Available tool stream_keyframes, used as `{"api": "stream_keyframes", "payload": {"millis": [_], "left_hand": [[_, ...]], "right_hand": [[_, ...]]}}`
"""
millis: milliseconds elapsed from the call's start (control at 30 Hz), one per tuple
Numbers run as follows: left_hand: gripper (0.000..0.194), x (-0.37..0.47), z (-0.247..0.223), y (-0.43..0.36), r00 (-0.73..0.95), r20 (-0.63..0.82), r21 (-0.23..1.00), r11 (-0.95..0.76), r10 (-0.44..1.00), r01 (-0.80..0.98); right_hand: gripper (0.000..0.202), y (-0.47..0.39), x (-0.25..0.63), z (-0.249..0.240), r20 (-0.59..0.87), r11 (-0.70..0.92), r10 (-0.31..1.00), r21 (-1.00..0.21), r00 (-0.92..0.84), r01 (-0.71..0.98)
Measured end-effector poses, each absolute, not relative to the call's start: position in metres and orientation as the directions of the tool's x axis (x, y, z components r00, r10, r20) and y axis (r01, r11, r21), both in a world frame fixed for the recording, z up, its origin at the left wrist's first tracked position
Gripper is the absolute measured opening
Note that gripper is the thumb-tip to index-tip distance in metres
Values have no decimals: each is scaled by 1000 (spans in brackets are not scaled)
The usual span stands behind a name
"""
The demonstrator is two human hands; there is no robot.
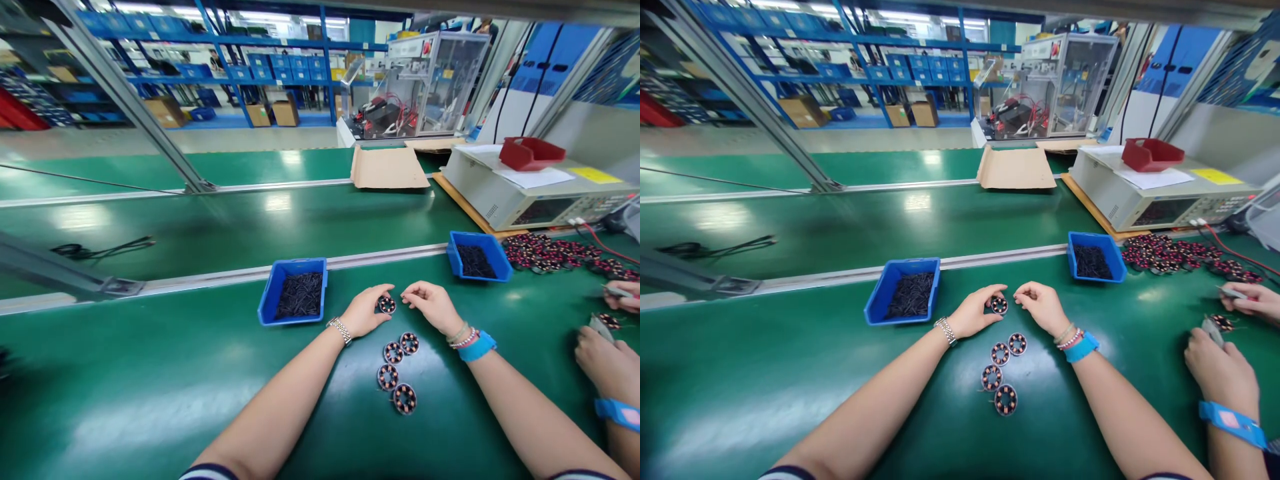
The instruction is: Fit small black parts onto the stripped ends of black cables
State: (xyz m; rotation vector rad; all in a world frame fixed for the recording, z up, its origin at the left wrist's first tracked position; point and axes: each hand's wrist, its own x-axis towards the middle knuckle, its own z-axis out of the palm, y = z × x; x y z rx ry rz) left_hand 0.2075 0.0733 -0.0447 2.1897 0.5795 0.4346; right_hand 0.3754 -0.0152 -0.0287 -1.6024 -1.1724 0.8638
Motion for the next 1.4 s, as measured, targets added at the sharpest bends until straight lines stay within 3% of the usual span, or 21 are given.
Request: {"api": "stream_keyframes", "payload": {"millis": [267, 333, 433, 467, 533, 633, 767, 867, 1000, 1067, 1400], "left_hand": [[50, 209, -48, 73, 839, 162, 716, -647, 520, 262], [41, 208, -44, 71, 786, 191, 654, -673, 588, 345], [44, 207, -32, 65, 681, 299, 535, -709, 668, 460], [47, 206, -27, 61, 715, 322, 514, -749, 620, 418], [48, 207, -19, 54, 872, 292, 525, -828, 393, 197], [51, 208, -14, 47, 989, 150, 641, -763, 21, -81], [49, 212, -19, 43, 995, 52, 697, -710, -86, -98], [35, 216, -28, 40, 995, 83, 666, -746, 62, -9], [35, 217, -42, 45, 863, 197, 600, -753, 466, 270], [35, 217, -47, 49, 793, 216, 595, -721, 570, 356], [38, 216, -50, 54, 759, 227, 614, -694, 611, 375]], "right_hand": [[15, -13, 378, -33, -23, -109, 950, -959, 310, 262], [17, -12, 381, -35, -41, -124, 944, -964, 328, 234], [19, -9, 388, -40, -71, -149, 923, -972, 378, 183], [19, -8, 390, -41, -73, -148, 916, -976, 394, 163], [19, -7, 394, -42, -73, -135, 908, -983, 414, 122], [17, -6, 397, -42, -80, -126, 904, -989, 421, 83], [16, -7, 396, -42, -84, -132, 902, -988, 423, 85], [15, -7, 396, -42, -68, -117, 900, -989, 431, 89], [16, -10, 393, -41, -31, -88, 898, -990, 438, 109], [17, -11, 388, -39, -27, -81, 914, -990, 405, 116], [18, -15, 377, -33, -86, -131, 954, -981, 289, 140]]}}
